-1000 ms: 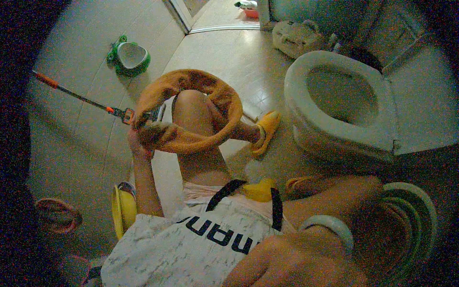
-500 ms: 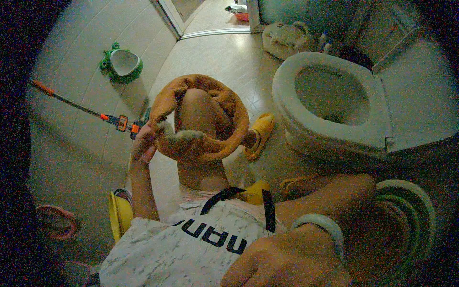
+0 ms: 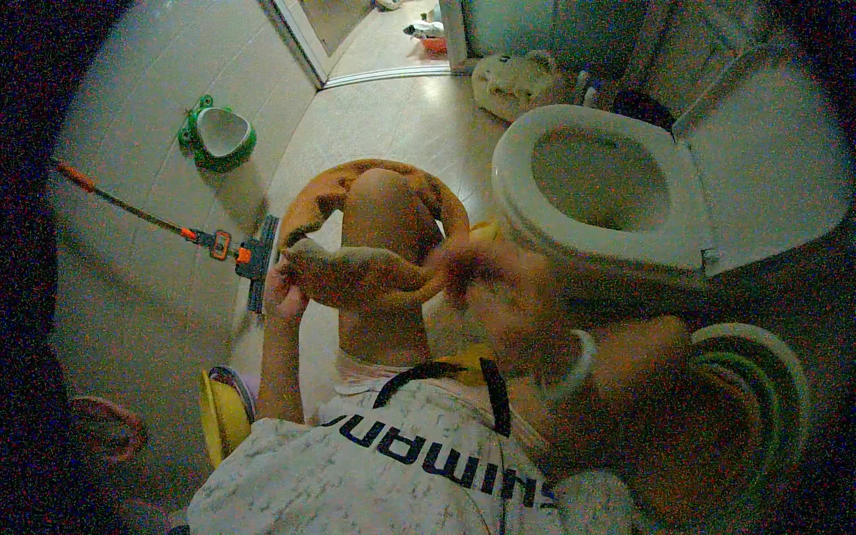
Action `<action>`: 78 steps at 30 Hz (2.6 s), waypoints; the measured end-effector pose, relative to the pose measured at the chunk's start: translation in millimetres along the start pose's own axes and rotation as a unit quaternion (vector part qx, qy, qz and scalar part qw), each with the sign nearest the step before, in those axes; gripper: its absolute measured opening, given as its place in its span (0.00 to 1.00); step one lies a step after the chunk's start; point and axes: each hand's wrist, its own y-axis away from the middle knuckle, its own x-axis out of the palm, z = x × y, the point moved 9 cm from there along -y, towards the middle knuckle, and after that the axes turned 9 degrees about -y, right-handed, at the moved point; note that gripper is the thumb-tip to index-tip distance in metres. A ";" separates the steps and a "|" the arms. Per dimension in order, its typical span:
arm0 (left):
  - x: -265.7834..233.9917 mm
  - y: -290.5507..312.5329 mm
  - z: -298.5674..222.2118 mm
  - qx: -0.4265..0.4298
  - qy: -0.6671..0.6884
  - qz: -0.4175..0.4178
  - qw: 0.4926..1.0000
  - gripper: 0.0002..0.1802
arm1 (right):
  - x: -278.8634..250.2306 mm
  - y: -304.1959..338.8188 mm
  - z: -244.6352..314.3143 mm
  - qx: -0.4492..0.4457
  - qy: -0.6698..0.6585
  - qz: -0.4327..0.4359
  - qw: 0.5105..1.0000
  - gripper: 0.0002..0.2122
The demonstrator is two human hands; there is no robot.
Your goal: The person installs a brown fabric cover onto a white toilet seat. They stretch the cover over the rim, adjust it to fit, and secure it in place.
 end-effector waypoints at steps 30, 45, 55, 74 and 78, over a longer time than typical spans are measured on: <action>65.5 21.6 55.5 -0.076 -0.210 0.074 0.972 0.19 | -94.1 11.2 -114.2 0.031 -0.270 -0.205 0.940 0.15; -5.9 -10.3 -14.0 0.073 -0.713 0.002 0.697 0.08 | -140.1 66.1 -109.0 -0.059 -0.345 -0.294 0.889 0.14; 237.2 -57.7 -20.9 0.371 -0.664 0.165 0.628 0.38 | -207.8 158.3 -99.7 -0.052 -0.252 -0.407 0.877 0.14; 160.9 -229.4 184.3 -0.169 -0.393 0.340 0.837 0.20 | -329.4 103.0 -106.2 0.075 -0.043 -0.386 0.918 0.13; 173.4 -239.1 202.3 -0.155 -0.433 0.377 0.804 0.16 | -330.9 68.4 -101.0 0.070 -0.118 -0.332 0.933 0.13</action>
